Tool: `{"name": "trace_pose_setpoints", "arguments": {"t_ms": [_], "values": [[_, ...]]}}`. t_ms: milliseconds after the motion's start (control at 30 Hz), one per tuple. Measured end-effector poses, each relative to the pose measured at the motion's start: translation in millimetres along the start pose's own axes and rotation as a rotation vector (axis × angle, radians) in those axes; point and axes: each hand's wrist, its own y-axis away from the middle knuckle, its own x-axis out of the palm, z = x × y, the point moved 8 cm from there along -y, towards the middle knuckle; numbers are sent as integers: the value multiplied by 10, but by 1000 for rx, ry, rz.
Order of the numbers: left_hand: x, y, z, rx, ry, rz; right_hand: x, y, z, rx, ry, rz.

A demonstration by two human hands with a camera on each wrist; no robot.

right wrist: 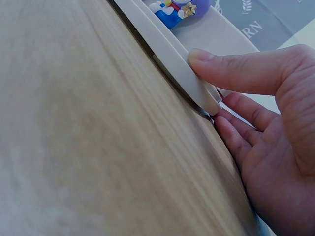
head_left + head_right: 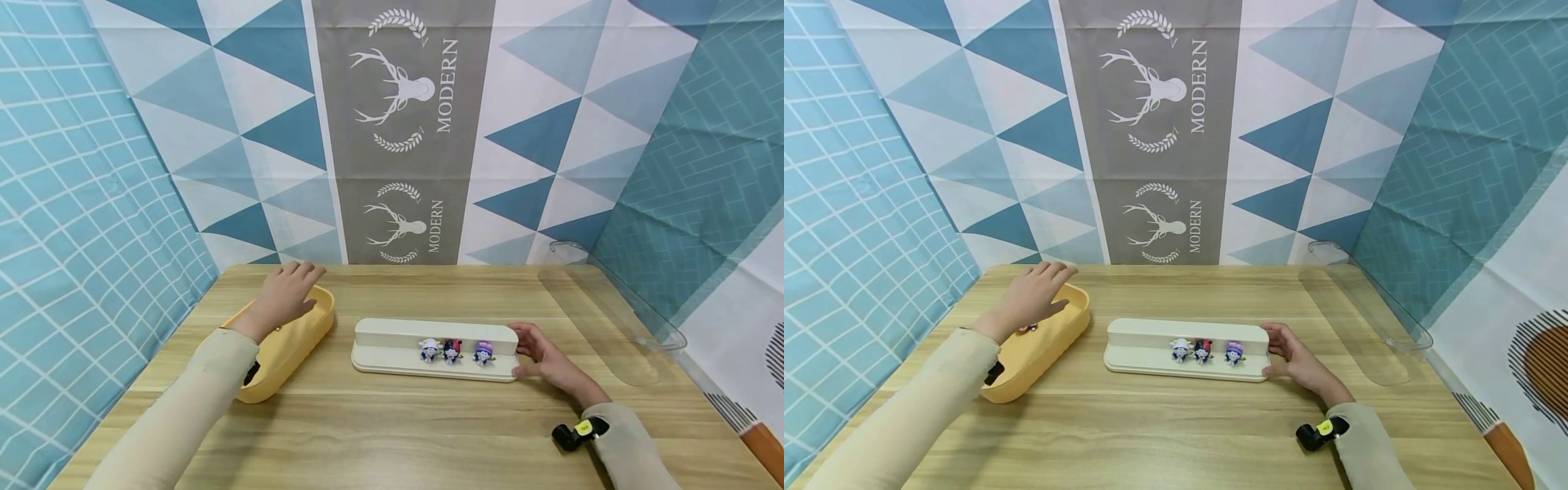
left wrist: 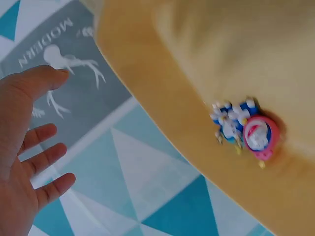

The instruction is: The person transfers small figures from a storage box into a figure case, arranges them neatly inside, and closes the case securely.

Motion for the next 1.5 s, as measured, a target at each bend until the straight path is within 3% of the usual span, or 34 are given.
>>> {"name": "trace_pose_setpoints", "arguments": {"t_ms": [467,700,1033,1400,1500], "values": [[264,179,442,-121,91,44,2,3,7,7,-4,-2],[422,267,547,-171,139,120,11,0,22,-2,-2,-2],[659,367,493,-181,126,233,4,4,14,10,0,-7],[887,513,407,-300,107,399,1,-4,-12,14,-6,-4],[884,535,356,-332,88,461,1,-1,-23,17,-3,-6]]}}
